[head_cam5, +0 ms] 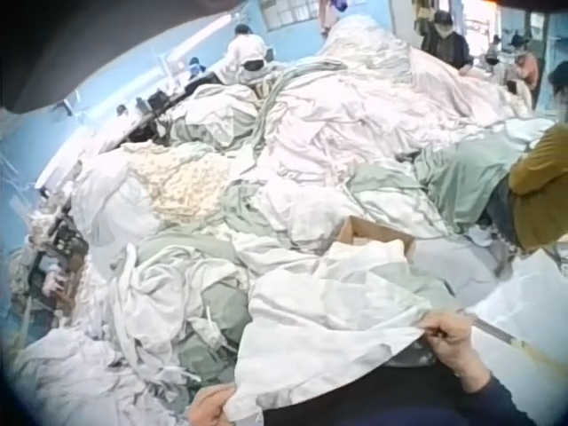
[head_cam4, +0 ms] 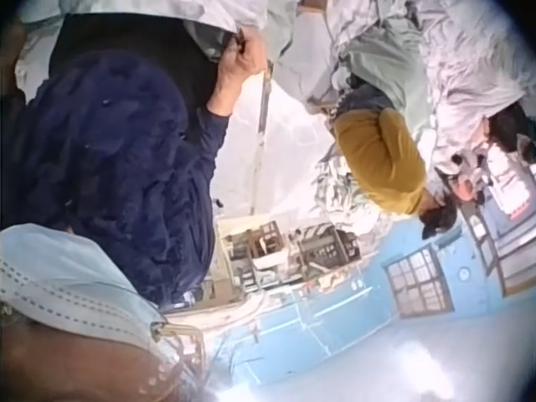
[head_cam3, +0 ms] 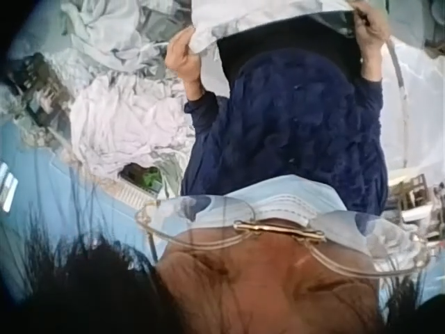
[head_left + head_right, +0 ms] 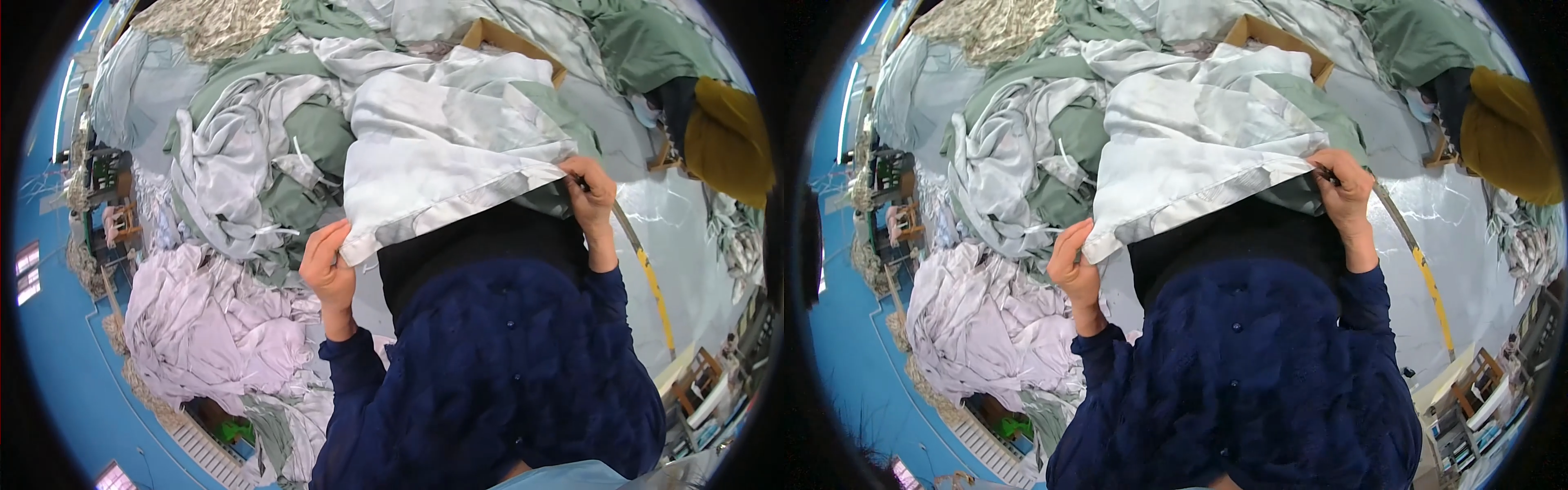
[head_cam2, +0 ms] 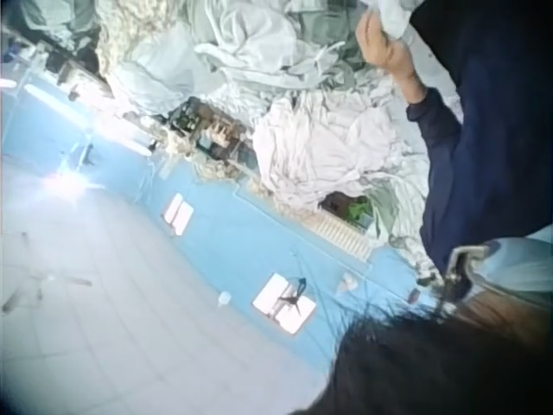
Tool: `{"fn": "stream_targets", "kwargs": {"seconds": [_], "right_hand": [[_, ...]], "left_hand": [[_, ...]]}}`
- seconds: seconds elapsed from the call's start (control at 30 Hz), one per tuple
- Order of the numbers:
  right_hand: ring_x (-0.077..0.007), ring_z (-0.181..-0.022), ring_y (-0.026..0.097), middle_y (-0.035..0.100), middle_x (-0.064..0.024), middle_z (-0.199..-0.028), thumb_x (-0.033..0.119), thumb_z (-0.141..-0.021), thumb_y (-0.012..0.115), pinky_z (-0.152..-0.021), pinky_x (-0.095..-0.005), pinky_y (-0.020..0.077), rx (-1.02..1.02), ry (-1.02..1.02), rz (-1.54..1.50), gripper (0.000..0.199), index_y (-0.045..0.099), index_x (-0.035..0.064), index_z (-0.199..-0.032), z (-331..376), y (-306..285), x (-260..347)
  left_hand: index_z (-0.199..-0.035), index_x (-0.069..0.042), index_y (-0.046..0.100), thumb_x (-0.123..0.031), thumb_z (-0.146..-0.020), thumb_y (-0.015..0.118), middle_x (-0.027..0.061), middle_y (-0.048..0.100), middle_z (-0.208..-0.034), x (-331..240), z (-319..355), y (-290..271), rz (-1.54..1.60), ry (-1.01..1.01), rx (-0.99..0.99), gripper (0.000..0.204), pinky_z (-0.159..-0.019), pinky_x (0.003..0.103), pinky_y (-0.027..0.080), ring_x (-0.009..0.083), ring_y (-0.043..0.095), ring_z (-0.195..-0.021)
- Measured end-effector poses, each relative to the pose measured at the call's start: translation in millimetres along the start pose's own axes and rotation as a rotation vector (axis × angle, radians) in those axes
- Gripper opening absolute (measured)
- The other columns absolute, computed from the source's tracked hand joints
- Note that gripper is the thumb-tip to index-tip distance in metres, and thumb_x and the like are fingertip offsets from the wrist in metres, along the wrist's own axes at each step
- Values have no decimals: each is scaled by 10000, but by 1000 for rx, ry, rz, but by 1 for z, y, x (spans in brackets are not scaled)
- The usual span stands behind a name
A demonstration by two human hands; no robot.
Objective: Trimming threads and inspecting pillow components in a factory setting.
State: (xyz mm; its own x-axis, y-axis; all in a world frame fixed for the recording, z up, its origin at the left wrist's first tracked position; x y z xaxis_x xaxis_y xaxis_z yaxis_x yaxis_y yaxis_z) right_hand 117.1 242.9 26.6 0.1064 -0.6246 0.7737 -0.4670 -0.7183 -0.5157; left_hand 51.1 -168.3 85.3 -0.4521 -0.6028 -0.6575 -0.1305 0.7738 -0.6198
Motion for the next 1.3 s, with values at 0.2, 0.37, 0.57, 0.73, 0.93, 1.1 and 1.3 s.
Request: {"fn": "stream_targets", "kwargs": {"seconds": [0.2, 0.37, 0.57, 0.73, 0.93, 1.1, 1.3], "right_hand": [[-57, -673, 495, 578, 29, -737, 42, -848, 662, -617, -218, 396, 140, 314, -235, 33, 639, 22, -840, -16, 7, -15], [-17, -678, 453, 543, 80, -717, 132, -886, 695, -618, -197, 362, 195, 535, -405, 143, 639, 27, -808, -29, 24, -27], [-14, -686, 452, 541, 82, -722, 125, -890, 693, -626, -193, 364, 185, 591, -382, 130, 642, 27, -823, -28, 29, -36], [-10, -703, 450, 541, 87, -738, 106, -897, 684, -641, -189, 359, 194, 582, -356, 129, 623, 35, -807, -29, 33, -40], [-15, -725, 448, 532, 82, -753, 99, -910, 669, -660, -192, 359, 211, 559, -376, 143, 600, 41, -799, -28, 36, -47], [-17, -743, 445, 524, 87, -760, 100, -923, 653, -671, -189, 359, 198, 554, -326, 140, 592, 41, -811, -29, 36, -45], [-62, -751, 550, 611, -55, -1157, 12, -840, 709, -692, -187, 447, 152, 193, -337, 420, 580, 21, -1240, -50, 43, 34]], "left_hand": [[-1036, 22, 621, -145, -991, 547, 50, 674, -1019, 36, -17, 23, 899, -801, -73, 189, -801, 286, 500, 145, 638, -878], [-1033, 29, 625, -150, -990, 549, 85, 676, -1013, 78, -42, 72, 1050, -955, -157, 199, -801, 313, 528, 163, 655, -878], [-1038, 20, 624, -193, -1000, 555, 83, 680, -999, 99, -46, 93, 1066, -937, -116, 227, -783, 318, 542, 166, 661, -862], [-1042, 3, 630, -213, -1007, 554, 58, 675, -993, 102, -47, 97, 1049, -860, -130, 232, -776, 288, 531, 127, 633, -837], [-1059, 19, 629, -213, -1010, 547, 56, 674, -992, 109, -45, 96, 1084, -857, -147, 251, -779, 279, 521, 123, 629, -851], [-1078, 32, 625, -211, -1011, 542, 50, 675, -1005, 102, -51, 88, 1107, -892, -118, 265, -796, 259, 506, 112, 627, -860], [-847, -5, 638, -97, -959, 592, 11, 606, -721, 15, -74, 67, 470, -381, 242, 152, -594, 281, 411, 109, 514, -635]]}}
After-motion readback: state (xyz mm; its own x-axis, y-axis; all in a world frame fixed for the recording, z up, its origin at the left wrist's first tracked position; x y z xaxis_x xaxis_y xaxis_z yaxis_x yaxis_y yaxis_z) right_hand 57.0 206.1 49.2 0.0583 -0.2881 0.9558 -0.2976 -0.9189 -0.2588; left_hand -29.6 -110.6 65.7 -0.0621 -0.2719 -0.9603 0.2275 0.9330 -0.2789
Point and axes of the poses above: each hand's wrist, its own z-axis away from the middle knuckle, its own y-axis out of the palm, x = y × z, the point moved 2 cm from there along -z, towards the middle knuckle
